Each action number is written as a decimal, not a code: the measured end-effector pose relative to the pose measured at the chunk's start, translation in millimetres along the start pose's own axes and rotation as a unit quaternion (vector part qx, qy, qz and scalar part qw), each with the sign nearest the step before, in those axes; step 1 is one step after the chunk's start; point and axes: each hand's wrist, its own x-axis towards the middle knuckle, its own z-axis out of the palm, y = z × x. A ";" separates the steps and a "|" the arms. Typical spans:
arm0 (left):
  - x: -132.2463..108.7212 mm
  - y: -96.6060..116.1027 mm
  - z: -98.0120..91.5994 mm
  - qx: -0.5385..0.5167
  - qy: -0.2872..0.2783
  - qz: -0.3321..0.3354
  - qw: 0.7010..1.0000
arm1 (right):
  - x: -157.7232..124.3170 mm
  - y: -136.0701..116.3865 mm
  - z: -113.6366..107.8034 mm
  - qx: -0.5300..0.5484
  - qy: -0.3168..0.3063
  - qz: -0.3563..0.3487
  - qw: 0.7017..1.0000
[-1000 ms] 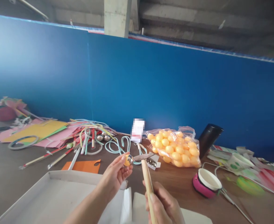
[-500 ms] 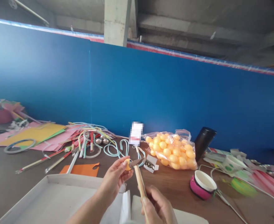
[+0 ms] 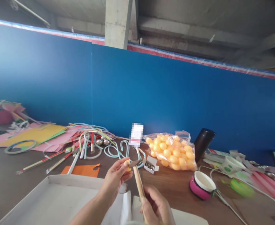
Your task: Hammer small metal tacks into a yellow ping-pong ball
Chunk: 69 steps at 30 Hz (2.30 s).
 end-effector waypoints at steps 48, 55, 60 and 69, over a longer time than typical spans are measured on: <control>3.4 -4.6 -4.6 -0.030 0.001 -0.002 1.000 | -4.1 -7.9 -1.6 0.004 -0.010 0.024 1.000; 6.8 -6.8 -6.3 -0.023 0.000 0.006 1.000 | -3.7 -6.0 0.0 0.004 -0.010 0.037 0.999; 6.2 -6.5 -6.4 -0.013 -0.007 0.012 1.000 | -3.6 -7.1 1.2 -0.002 0.002 0.039 0.999; 6.8 -8.7 -8.4 0.005 0.004 0.004 1.000 | -3.4 -9.7 1.9 -0.004 0.005 0.042 0.999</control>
